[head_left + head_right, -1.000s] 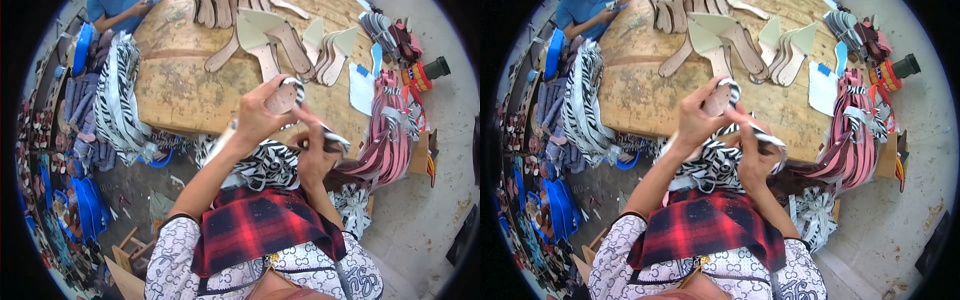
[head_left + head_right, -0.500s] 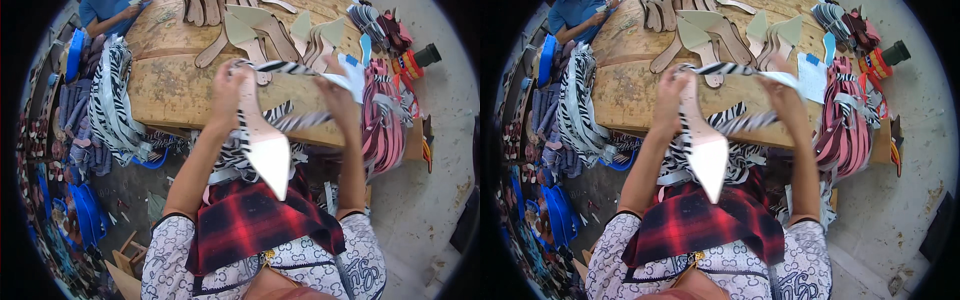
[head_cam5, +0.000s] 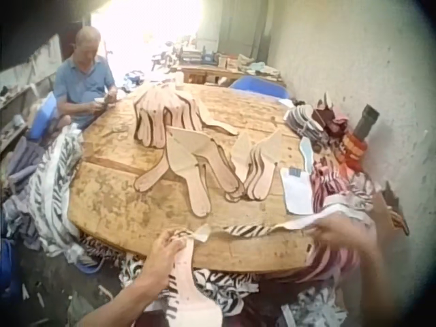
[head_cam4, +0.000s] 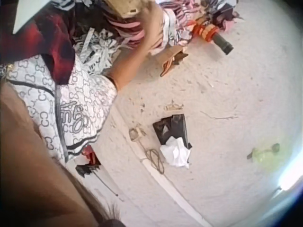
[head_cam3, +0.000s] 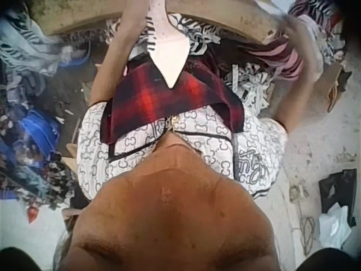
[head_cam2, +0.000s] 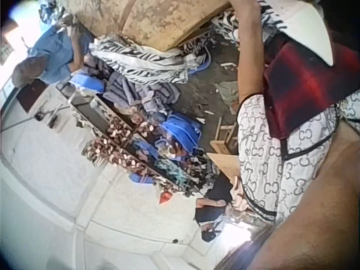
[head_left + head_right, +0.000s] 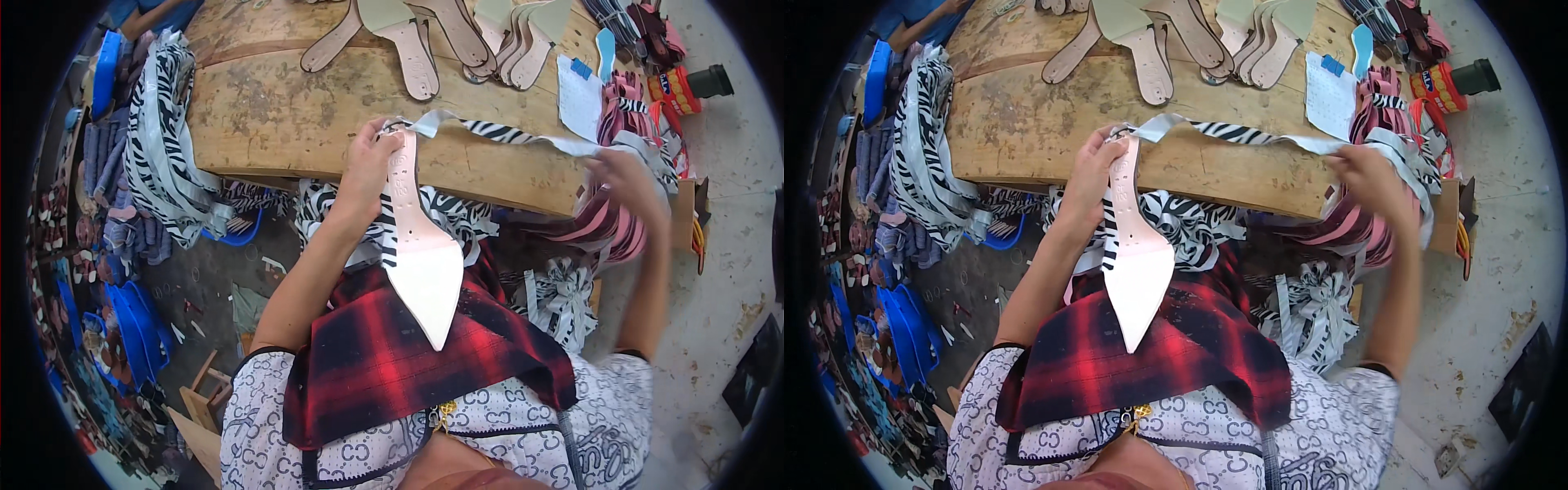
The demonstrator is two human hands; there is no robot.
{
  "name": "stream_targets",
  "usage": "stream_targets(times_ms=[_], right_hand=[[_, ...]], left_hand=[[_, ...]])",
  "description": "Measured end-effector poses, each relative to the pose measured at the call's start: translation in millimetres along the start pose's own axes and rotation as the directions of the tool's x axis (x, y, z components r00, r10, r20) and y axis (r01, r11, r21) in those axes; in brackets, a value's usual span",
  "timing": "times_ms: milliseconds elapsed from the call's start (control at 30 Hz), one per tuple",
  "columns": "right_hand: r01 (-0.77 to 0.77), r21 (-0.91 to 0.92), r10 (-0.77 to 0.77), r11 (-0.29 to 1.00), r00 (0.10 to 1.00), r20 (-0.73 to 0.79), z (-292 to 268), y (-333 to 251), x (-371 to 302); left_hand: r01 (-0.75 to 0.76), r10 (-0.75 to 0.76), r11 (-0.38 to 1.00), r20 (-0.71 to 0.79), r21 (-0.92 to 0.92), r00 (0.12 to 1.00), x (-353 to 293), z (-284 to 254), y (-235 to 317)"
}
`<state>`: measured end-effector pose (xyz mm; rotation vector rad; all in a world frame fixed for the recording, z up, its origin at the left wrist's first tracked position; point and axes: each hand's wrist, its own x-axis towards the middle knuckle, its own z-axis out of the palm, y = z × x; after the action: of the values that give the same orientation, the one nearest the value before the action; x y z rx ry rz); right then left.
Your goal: The person applies patterned adhesive strips around the edges of shoe insoles by hand and cuts the excess material using snips.
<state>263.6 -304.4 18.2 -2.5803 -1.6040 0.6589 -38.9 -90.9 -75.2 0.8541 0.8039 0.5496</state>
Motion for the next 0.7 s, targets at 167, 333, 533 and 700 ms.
stream_targets(times_ms=[167,333,533,700], right_hand=[[0.265,0.455,-0.061,0.85,0.907,-0.416,68,-140,37],[0.445,0.27,-0.366,0.854,0.882,-0.297,125,-105,87],[0.2,0.509,-0.154,0.837,0.979,-0.133,13,53,67],[0.053,-0.009,-0.034,0.999,0.495,-0.868,-25,-16,36]], left_hand=[[-0.049,0.05,0.999,0.1,-0.016,0.994,-5,1,5],[-0.187,0.185,0.982,-0.049,-0.035,0.982,-4,-18,22],[0.143,-0.144,0.986,-0.014,-0.084,0.989,5,-40,-8],[0.282,-0.238,0.935,0.211,-0.213,0.948,-10,44,-27]])
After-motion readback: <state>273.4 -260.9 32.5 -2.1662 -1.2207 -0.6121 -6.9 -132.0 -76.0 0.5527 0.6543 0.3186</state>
